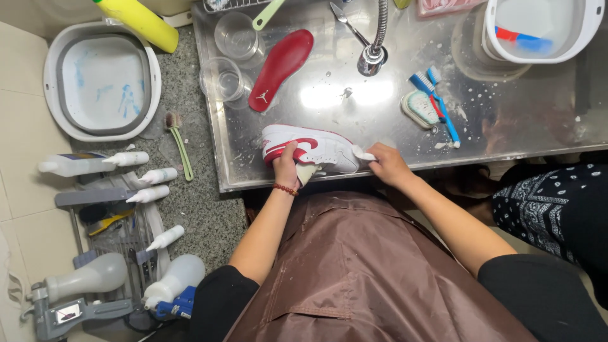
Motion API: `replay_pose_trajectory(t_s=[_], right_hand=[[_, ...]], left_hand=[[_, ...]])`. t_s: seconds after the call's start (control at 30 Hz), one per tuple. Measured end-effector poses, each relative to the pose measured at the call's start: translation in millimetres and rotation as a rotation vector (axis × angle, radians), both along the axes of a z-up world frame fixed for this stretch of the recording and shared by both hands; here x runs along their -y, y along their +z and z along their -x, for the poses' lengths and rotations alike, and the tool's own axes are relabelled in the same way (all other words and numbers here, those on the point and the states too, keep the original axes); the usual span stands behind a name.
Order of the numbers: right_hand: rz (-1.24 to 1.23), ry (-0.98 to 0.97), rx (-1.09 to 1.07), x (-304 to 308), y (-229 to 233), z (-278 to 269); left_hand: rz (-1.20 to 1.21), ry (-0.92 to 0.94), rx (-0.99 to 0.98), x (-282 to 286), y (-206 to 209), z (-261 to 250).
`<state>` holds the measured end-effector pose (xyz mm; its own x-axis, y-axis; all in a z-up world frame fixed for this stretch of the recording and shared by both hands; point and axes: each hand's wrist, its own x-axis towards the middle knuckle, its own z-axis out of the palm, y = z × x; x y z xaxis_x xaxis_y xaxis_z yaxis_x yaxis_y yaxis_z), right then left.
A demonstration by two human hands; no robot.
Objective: Clean a red and white sneaker at a sink using a brush, soap, and a cloth.
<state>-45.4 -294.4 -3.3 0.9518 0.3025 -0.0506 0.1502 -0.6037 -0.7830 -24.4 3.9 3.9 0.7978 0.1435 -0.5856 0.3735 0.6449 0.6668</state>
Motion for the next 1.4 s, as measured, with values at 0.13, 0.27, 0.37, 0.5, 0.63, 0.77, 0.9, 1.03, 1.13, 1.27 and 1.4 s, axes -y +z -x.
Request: replay_pose_trajectory(t_s=[0.13, 0.27, 0.37, 0.5, 0.63, 0.77, 0.9, 1.03, 1.13, 1.27, 1.4], right_hand=[[-0.048, -0.029, 0.043, -34, 26, -22], [-0.043, -0.121, 0.084, -24, 14, -7], [0.011, -0.109, 0.082, -2, 12, -5], [-0.09, -0.11, 0.054, -37, 81, -31], [-0.194, -0.097, 0.157, -80, 95, -53], [-0.283, 0.051, 0.313, -89, 114, -60], [-0.207, 0.013, 0.305, -62, 77, -53], [-0.239, 0.031, 0.338, -88, 114, -62], [-0.212, 0.01, 0.377, -62, 90, -47], [-0.071, -0.21, 0.144, -10, 43, -30], [-0.55, -0.525, -0.315, 14, 9, -34]], left_hand=[[0.008, 0.029, -0.003, 3, 7, -4], [0.033, -0.034, 0.018, 2, 17, -5], [0.042, -0.052, 0.044, 5, 24, -5], [-0.003, -0.16, 0.14, 10, 37, 9], [0.041, -0.186, 0.174, 12, 35, 1], [-0.31, -0.32, 0.102, 9, 22, 20], [-0.306, -0.328, 0.336, 10, 27, 1], [-0.391, -0.493, 0.208, 11, 20, 11], [-0.436, -0.478, 0.265, 13, 28, 4], [-0.325, -0.343, 0.302, 11, 27, 2], [-0.284, -0.421, 0.466, -2, 42, -7]])
